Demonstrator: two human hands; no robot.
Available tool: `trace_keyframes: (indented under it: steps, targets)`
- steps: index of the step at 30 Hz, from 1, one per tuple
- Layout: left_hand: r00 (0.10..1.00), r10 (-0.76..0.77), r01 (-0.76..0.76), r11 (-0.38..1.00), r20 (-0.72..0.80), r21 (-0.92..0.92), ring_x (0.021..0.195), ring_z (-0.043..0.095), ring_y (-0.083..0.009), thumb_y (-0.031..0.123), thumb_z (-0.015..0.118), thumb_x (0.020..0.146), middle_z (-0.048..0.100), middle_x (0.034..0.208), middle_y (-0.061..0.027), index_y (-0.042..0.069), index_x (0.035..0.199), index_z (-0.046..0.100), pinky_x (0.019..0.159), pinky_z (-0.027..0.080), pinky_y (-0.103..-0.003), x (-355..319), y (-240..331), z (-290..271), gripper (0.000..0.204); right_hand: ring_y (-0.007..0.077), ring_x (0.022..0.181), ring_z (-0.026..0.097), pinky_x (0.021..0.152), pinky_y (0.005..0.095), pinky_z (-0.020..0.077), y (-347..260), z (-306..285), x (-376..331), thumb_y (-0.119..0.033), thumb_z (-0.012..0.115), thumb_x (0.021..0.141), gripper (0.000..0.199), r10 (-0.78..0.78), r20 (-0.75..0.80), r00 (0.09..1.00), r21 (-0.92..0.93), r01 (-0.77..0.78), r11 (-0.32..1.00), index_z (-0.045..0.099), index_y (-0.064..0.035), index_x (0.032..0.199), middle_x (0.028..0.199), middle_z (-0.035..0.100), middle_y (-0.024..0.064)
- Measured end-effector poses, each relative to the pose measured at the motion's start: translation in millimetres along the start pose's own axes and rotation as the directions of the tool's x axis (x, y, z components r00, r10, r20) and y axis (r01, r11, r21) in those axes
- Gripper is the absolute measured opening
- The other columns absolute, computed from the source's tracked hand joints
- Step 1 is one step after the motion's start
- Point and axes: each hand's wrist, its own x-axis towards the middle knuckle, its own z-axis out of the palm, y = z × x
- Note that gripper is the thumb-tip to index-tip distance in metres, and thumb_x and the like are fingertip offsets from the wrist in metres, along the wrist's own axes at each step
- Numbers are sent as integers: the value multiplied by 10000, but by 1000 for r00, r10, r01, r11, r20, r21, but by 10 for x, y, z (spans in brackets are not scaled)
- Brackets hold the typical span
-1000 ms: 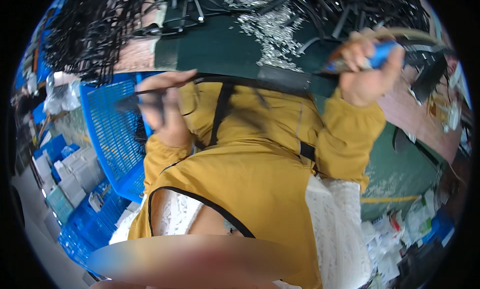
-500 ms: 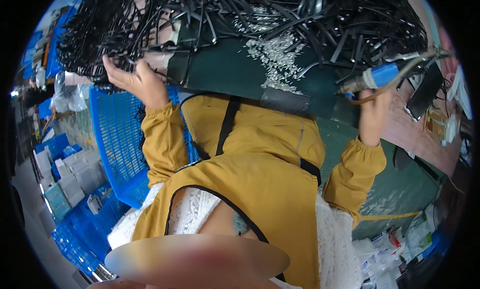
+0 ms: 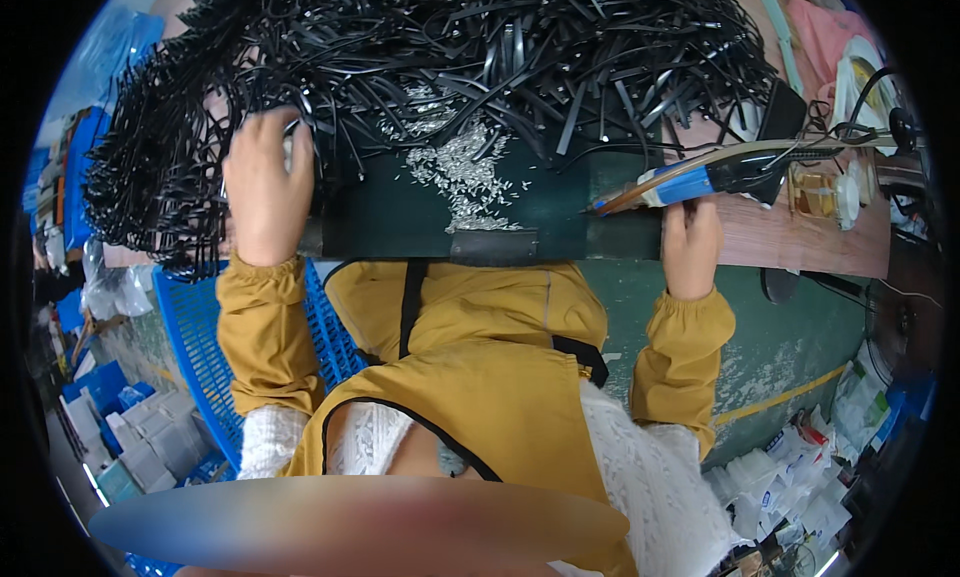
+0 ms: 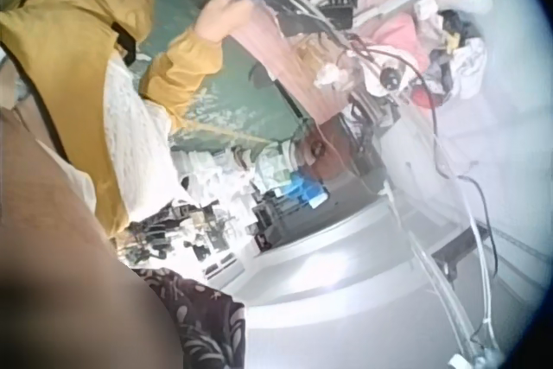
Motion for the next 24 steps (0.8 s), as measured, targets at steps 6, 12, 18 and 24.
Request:
trace_keyframes:
  steps: [6,12,18,24]
  targets:
    - [888,413,-455,849,-199,-268,954,647,-307,72,589,906,617,960,-126,62,1118,670,901,517,-405,1685,873,522,226,131,640,590,490,234,454,-430,198,-525,-63,532,1067,361,129,-311,942,550,67,833,515,24,1417,990,632,112]
    - [846,526,-455,797,88,-397,1066,633,-352,-14,576,885,592,1108,-177,108,1073,679,922,515,-443,2551,777,1225,246,216,840,646,733,321,535,-888,364,-843,21,502,1041,263,-157,40,987,644,95,759,625,83,1265,1016,614,151]
    - [993,101,-96,377,-62,-921,763,505,-82,62,608,1000,577,780,52,90,892,652,715,454,-275,2616,479,814,120,213,978,603,862,289,492,-1147,601,-660,140,576,912,377,-315,226,922,595,126,794,666,32,1261,1108,540,127]
    - [962,-269,-57,-53,-41,-997,960,639,-201,101,572,1022,668,993,-80,1,1070,618,823,536,-319,665,963,188,121,201,887,570,790,295,474,-1235,714,-499,10,631,962,235,-401,99,911,607,264,750,708,-7,1183,1056,582,116]
